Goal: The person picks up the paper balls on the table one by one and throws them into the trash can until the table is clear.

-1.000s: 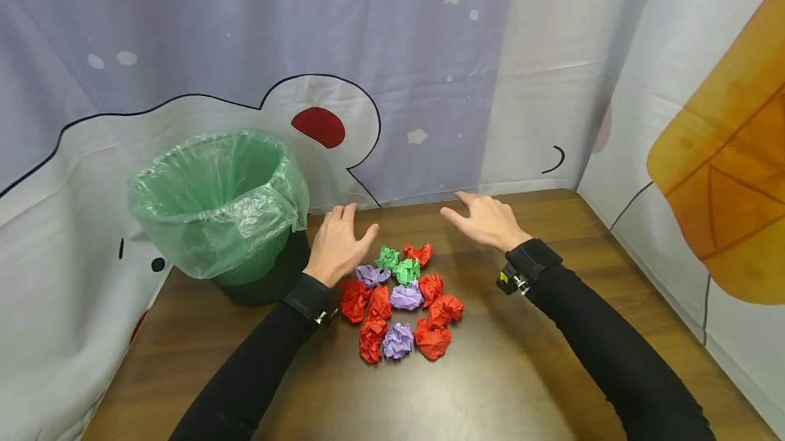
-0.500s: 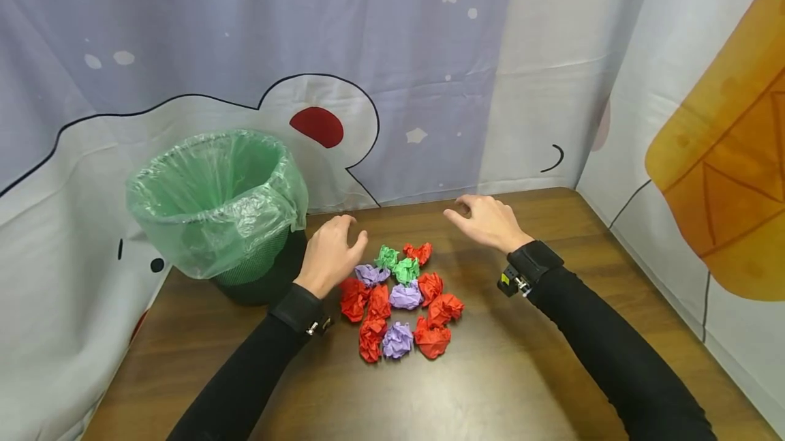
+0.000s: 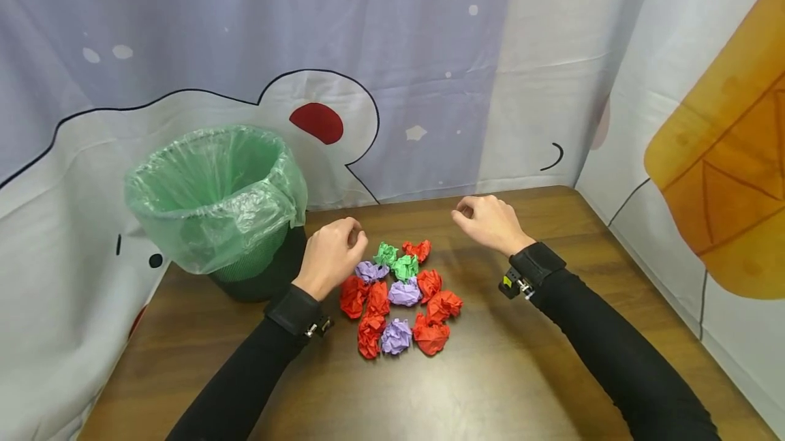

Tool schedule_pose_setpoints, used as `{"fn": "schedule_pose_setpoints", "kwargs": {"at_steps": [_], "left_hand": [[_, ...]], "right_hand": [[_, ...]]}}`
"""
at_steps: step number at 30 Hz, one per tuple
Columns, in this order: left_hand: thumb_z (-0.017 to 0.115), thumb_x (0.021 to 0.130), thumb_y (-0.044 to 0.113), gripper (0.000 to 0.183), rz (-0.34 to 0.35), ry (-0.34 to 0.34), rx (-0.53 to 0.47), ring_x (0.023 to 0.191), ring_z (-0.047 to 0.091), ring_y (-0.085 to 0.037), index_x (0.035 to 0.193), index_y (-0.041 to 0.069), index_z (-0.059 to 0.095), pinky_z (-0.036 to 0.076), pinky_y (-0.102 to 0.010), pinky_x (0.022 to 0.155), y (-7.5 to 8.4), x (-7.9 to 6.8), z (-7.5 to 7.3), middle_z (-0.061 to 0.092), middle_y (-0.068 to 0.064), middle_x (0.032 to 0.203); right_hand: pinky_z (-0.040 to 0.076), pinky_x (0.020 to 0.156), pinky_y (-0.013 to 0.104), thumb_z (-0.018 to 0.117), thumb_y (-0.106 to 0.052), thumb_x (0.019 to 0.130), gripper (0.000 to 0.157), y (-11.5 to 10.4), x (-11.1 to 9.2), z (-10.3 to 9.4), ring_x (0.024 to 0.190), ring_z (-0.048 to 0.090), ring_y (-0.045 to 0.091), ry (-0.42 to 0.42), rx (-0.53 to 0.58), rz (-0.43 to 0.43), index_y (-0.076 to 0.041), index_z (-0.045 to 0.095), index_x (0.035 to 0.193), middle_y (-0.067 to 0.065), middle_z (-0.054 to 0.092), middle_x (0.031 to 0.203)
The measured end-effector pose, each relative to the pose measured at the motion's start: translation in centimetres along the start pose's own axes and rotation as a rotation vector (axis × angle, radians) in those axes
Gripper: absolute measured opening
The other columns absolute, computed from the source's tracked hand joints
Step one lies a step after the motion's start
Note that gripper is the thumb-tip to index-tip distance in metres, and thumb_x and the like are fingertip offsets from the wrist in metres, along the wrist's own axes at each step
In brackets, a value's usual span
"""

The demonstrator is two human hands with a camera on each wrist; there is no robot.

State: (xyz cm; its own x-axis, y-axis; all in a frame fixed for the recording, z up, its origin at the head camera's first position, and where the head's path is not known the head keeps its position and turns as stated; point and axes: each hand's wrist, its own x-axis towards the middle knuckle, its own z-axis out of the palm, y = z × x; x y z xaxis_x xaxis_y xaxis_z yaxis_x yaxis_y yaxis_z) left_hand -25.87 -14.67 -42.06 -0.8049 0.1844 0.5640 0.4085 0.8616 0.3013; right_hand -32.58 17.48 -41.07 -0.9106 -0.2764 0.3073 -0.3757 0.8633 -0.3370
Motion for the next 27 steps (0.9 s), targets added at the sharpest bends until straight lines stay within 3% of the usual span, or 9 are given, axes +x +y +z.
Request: {"fn": "schedule_pose_setpoints", "kwargs": {"at_steps": [8,16,22,27], "left_hand": [[0.056,0.092,0.02,0.014,0.005,-0.046,-0.039,0.067,0.057,-0.016,0.092,0.013,0.069,0.048,-0.033,0.061,-0.1,-0.3,-0.5,0.06,0.003,0.077],[0.057,0.091,0.017,0.01,0.07,-0.072,-0.113,0.073,0.055,-0.014,0.093,0.013,0.066,0.047,-0.03,0.067,0.7,-0.1,-1.8,0.059,0.003,0.083],[0.058,0.091,0.014,0.01,0.159,0.002,-0.142,0.076,0.054,-0.013,0.096,0.012,0.067,0.047,-0.029,0.068,2.0,-0.1,-3.7,0.061,0.001,0.085],[0.057,0.09,0.01,0.013,0.318,0.166,-0.14,0.081,0.057,-0.017,0.097,0.008,0.068,0.05,-0.031,0.071,2.8,-0.1,-5.7,0.062,-0.003,0.087]], "right_hand": [[0.052,0.067,0.042,0.058,-0.039,0.095,0.028,0.1,-0.1,0.4,0.077,0.067,0.019,-0.01,0.012,-0.006,-0.017,0.075,0.102,-0.002,0.072,0.087],[0.053,0.066,0.042,0.058,-0.035,0.095,0.026,0.1,0.0,0.5,0.076,0.067,0.019,-0.001,0.025,-0.013,-0.017,0.075,0.101,-0.001,0.072,0.086],[0.053,0.065,0.041,0.058,-0.034,0.096,0.025,0.0,0.1,0.8,0.075,0.067,0.019,-0.003,0.027,-0.026,-0.016,0.075,0.101,-0.001,0.072,0.086],[0.053,0.064,0.041,0.058,-0.034,0.096,0.025,0.0,0.1,1.0,0.074,0.067,0.019,-0.001,0.023,-0.029,-0.016,0.075,0.101,-0.001,0.072,0.086]]}}
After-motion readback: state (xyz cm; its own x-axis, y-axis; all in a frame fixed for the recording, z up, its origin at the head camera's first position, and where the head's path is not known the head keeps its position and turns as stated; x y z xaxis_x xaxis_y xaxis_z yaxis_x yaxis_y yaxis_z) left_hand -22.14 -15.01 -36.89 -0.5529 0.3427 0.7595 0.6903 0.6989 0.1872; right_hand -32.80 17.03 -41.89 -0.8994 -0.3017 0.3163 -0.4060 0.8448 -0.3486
